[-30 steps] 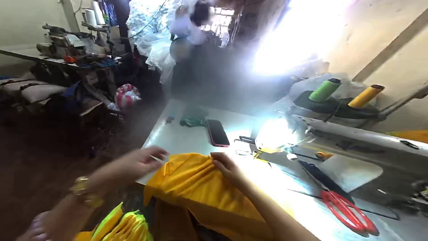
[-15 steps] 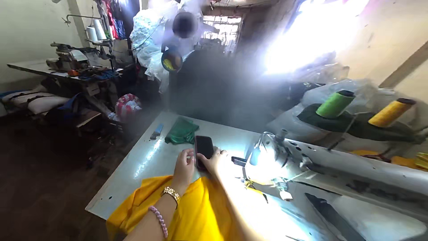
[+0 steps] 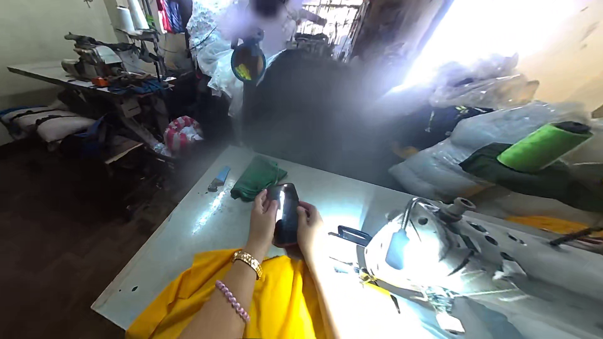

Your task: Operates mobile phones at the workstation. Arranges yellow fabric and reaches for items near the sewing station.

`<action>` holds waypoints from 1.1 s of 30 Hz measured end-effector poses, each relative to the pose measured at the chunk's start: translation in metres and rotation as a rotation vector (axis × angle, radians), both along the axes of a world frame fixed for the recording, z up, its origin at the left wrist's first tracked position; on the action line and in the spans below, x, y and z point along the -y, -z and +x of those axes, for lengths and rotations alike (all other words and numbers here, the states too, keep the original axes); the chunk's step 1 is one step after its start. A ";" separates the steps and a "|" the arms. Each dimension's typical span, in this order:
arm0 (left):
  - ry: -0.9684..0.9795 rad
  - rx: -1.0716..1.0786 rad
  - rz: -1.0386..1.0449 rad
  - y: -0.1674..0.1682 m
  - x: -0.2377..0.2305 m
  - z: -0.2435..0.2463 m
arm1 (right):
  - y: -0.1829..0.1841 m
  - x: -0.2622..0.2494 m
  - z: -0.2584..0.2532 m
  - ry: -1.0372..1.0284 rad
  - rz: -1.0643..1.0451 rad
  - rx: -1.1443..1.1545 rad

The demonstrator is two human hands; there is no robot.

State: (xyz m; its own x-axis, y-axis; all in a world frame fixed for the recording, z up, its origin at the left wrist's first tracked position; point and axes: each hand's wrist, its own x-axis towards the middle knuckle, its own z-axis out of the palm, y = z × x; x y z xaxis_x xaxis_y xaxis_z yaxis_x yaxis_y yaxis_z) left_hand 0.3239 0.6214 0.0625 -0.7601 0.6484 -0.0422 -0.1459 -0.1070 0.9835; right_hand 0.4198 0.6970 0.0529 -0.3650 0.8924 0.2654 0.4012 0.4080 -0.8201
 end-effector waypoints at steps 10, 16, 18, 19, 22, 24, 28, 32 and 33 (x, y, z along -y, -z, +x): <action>-0.009 0.431 0.273 -0.008 0.008 -0.014 | -0.004 0.009 -0.002 -0.054 -0.012 -0.408; 0.072 0.544 0.359 -0.013 0.014 -0.017 | -0.009 0.017 -0.005 -0.095 0.032 -0.463; 0.091 0.570 0.380 -0.015 0.014 -0.015 | -0.009 0.017 -0.006 -0.095 0.028 -0.490; 0.105 0.581 0.400 -0.016 0.015 -0.014 | -0.008 0.016 -0.006 -0.092 0.031 -0.499; 0.136 0.593 0.435 -0.017 0.016 -0.013 | -0.009 0.016 -0.006 -0.068 0.032 -0.492; 0.139 0.586 0.421 -0.018 0.017 -0.013 | -0.015 0.019 -0.006 -0.065 0.014 -0.480; 0.121 0.593 0.413 -0.016 0.017 -0.014 | -0.017 0.020 -0.008 -0.081 -0.029 -0.502; 0.117 0.595 0.415 -0.019 0.019 -0.014 | -0.018 0.020 -0.009 -0.100 -0.030 -0.533; 0.113 0.591 0.406 -0.021 0.019 -0.014 | -0.019 0.020 -0.009 -0.105 -0.035 -0.535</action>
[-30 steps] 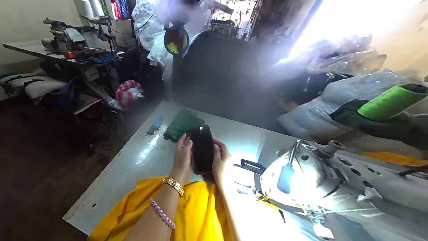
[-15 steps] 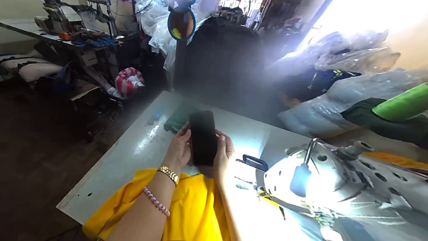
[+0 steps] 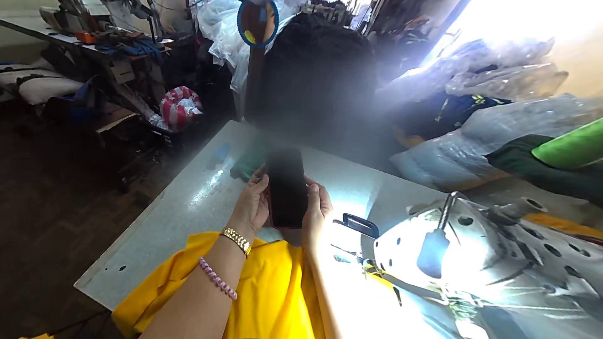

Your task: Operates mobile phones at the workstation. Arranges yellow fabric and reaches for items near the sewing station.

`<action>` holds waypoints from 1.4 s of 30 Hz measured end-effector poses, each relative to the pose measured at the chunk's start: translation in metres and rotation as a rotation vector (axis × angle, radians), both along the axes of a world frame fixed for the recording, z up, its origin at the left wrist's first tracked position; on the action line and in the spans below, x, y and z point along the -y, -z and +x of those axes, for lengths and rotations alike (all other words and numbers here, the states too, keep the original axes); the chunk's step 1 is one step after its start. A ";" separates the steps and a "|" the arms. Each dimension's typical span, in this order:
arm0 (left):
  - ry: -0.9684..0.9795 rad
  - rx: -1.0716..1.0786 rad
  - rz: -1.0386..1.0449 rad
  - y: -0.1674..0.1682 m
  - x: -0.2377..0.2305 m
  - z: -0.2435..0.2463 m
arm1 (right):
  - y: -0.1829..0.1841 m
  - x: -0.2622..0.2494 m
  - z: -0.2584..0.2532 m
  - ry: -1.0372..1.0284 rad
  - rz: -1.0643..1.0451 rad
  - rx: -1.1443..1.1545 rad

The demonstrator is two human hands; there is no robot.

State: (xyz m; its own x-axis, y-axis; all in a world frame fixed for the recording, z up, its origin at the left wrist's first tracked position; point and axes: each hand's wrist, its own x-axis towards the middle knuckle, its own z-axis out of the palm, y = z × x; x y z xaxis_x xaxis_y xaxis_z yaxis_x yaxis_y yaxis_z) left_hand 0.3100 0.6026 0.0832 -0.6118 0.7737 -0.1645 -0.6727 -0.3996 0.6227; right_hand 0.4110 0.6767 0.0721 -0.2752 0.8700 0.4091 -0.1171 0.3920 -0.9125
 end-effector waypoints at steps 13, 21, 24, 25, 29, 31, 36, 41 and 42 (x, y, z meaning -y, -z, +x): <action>-0.035 -0.057 -0.047 -0.002 0.003 -0.002 | -0.004 0.005 -0.001 -0.066 -0.039 0.031; -0.025 -0.065 -0.008 0.001 0.004 -0.001 | 0.004 -0.003 0.003 -0.065 -0.044 0.063; -0.047 -0.054 -0.010 0.001 0.003 -0.003 | 0.003 -0.002 0.001 -0.114 -0.073 0.020; -0.047 -0.071 -0.019 0.001 0.004 -0.004 | 0.002 -0.001 0.001 -0.137 -0.103 0.011; -0.045 -0.141 -0.083 -0.004 0.012 -0.009 | 0.002 -0.001 0.000 -0.227 -0.197 0.006; -0.040 -0.162 -0.107 -0.004 0.014 -0.010 | 0.005 -0.005 0.003 -0.269 -0.194 0.034; 0.001 -0.267 -0.096 -0.003 0.016 -0.012 | 0.012 -0.023 0.011 -0.097 0.270 0.238; 0.089 -0.375 -0.138 -0.006 0.015 -0.002 | 0.003 -0.025 0.016 0.175 0.522 0.402; 0.104 -0.390 -0.138 -0.006 0.014 -0.001 | 0.005 -0.027 0.017 0.200 0.541 0.420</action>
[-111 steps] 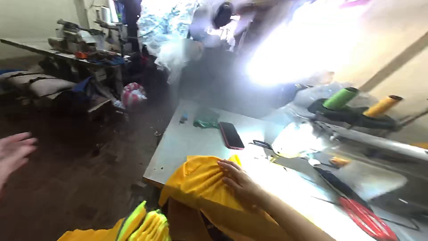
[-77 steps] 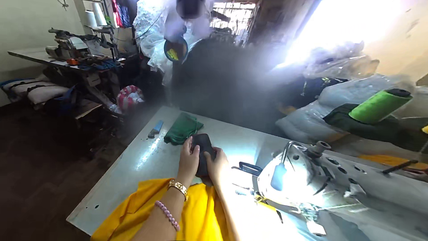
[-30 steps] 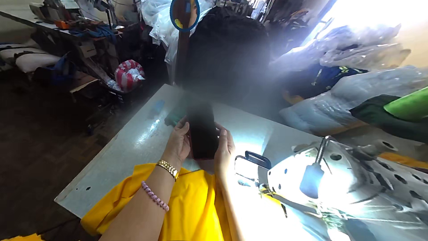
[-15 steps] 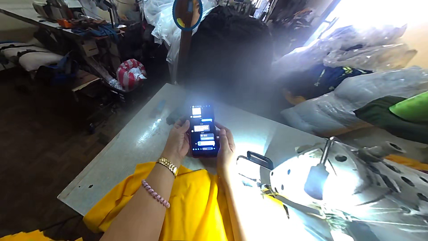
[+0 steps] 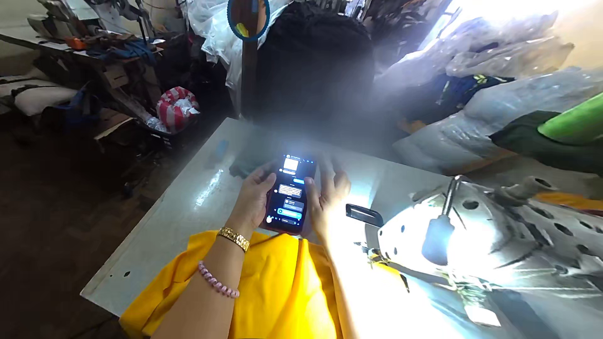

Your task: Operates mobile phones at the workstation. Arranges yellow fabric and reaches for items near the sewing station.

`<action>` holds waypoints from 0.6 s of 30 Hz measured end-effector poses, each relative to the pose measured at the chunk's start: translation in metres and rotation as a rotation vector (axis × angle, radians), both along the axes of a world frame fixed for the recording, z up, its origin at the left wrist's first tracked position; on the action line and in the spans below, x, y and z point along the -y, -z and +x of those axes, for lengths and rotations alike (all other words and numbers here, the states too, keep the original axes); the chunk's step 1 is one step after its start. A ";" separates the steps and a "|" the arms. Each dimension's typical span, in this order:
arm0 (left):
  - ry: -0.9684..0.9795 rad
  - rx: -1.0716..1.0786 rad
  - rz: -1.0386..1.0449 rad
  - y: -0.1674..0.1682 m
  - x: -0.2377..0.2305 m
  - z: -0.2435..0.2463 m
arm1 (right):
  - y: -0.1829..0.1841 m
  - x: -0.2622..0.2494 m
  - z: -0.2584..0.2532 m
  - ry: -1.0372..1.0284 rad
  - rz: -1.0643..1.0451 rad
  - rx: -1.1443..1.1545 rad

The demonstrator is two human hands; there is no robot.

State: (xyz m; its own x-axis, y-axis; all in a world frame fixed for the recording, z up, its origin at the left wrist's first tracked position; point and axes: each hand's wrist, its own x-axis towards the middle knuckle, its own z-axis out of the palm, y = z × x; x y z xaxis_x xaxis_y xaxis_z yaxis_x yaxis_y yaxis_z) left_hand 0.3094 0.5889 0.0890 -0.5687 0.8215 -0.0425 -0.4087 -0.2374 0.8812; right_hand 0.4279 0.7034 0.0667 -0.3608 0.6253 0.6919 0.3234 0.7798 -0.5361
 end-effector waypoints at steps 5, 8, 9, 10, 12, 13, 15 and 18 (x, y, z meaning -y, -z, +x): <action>0.026 -0.015 0.002 -0.005 -0.001 0.006 | -0.002 -0.001 0.002 0.033 0.053 0.063; 0.005 0.001 -0.014 -0.004 -0.001 0.005 | -0.003 -0.002 0.001 -0.002 0.064 0.052; -0.001 0.002 -0.020 -0.003 -0.002 0.005 | -0.003 -0.002 0.001 -0.023 0.064 0.024; -0.005 0.002 -0.023 -0.003 -0.002 0.004 | -0.003 -0.001 0.001 -0.043 0.062 -0.004; -0.013 0.004 -0.012 -0.002 -0.002 0.003 | -0.003 -0.001 0.002 -0.085 0.079 -0.064; -0.021 0.004 -0.004 -0.002 -0.002 0.002 | -0.003 0.000 0.003 -0.103 0.091 -0.079; -0.032 0.010 0.009 -0.001 -0.002 0.001 | -0.003 0.000 0.002 -0.129 0.104 -0.105; -0.045 0.016 0.012 -0.001 -0.001 0.000 | -0.001 0.002 0.002 -0.126 0.093 -0.098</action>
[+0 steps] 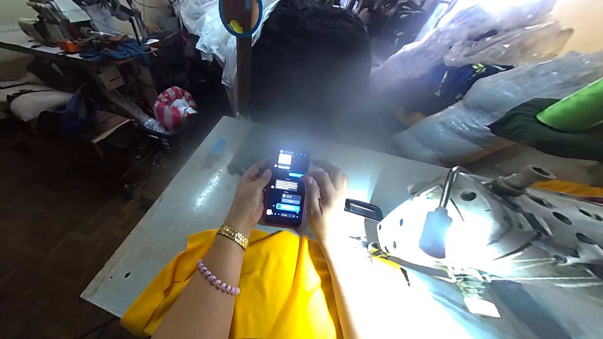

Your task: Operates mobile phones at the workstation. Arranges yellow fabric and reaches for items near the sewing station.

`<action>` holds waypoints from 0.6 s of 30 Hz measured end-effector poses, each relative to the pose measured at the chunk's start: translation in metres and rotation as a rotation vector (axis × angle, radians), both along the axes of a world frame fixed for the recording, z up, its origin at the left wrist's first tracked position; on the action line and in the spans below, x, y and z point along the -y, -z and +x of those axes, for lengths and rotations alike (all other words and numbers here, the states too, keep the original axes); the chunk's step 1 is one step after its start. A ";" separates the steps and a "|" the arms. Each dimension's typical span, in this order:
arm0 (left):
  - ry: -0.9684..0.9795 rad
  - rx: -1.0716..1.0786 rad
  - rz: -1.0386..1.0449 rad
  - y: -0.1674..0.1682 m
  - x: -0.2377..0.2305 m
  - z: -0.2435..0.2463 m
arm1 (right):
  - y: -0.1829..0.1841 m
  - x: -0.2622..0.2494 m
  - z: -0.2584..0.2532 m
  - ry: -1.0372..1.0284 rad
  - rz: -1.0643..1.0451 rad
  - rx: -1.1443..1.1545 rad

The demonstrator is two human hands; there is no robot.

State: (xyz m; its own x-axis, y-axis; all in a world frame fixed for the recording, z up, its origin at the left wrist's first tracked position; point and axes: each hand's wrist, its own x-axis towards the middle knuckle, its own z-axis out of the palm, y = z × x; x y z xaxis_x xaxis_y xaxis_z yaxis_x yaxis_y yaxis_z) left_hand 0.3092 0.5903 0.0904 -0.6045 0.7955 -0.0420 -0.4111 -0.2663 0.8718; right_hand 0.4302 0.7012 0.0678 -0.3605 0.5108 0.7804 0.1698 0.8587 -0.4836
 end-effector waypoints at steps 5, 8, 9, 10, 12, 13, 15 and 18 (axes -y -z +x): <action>-0.005 0.013 0.038 0.001 -0.002 -0.001 | 0.000 0.000 -0.002 0.021 -0.003 -0.002; 0.016 -0.020 0.047 -0.002 0.000 0.000 | 0.001 0.000 -0.003 0.067 0.012 -0.012; 0.026 -0.032 0.052 -0.002 0.000 0.000 | 0.002 -0.001 -0.004 0.085 0.027 -0.019; 0.032 -0.039 0.056 -0.003 0.000 0.000 | 0.001 -0.002 -0.005 0.105 0.041 -0.019; 0.046 -0.053 0.060 -0.004 0.000 0.001 | -0.004 0.000 -0.005 0.146 0.043 0.018; 0.056 -0.062 0.063 -0.005 0.001 0.002 | -0.007 0.001 -0.005 0.155 0.046 0.036; 0.078 -0.079 0.076 -0.007 0.002 0.003 | -0.011 0.003 -0.006 0.165 0.043 0.067; 0.109 -0.099 0.088 -0.009 0.005 0.004 | -0.015 0.005 -0.002 0.170 0.070 0.106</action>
